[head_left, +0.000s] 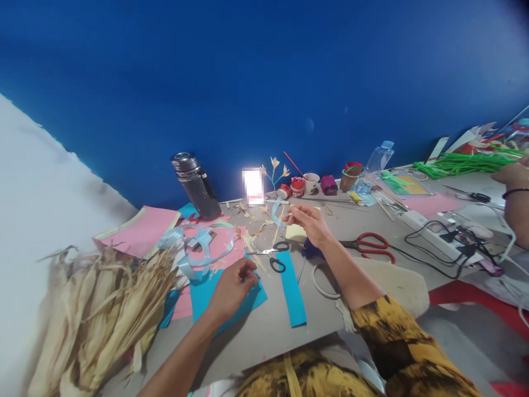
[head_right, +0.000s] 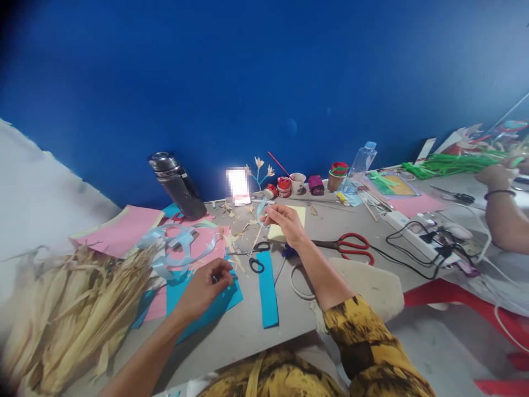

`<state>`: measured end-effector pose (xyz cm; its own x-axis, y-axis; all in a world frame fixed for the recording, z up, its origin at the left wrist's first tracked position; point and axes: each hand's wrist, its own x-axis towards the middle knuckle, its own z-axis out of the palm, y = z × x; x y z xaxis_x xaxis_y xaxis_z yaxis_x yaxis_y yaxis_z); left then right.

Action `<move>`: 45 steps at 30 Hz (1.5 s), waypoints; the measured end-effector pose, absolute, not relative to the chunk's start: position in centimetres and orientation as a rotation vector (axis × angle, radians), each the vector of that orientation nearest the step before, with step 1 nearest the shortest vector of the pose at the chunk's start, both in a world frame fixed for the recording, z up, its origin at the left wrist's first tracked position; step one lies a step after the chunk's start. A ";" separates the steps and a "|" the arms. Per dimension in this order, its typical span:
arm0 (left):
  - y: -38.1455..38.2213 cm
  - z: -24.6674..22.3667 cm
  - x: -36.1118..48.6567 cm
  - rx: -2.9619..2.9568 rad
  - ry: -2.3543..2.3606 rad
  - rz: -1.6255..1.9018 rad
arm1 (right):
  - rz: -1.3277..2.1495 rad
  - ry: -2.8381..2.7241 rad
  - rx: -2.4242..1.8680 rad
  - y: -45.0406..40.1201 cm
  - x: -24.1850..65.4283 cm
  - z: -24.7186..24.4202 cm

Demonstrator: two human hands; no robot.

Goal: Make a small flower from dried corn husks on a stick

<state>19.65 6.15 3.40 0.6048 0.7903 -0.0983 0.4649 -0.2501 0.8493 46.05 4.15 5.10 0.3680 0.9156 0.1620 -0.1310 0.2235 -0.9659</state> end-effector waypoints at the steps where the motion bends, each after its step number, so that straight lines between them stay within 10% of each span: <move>1: 6.3 3.5 19.7 1.871 0.989 0.438 | 0.870 -0.931 -1.092 4.1 46.0 5.3; 29: 18.0 2.2 33.0 2.512 1.375 0.268 | 0.660 -0.860 -1.262 4.8 45.8 3.0; 45: 13.7 6.2 26.2 1.387 0.853 0.425 | 0.816 -0.800 -1.267 5.1 44.3 2.2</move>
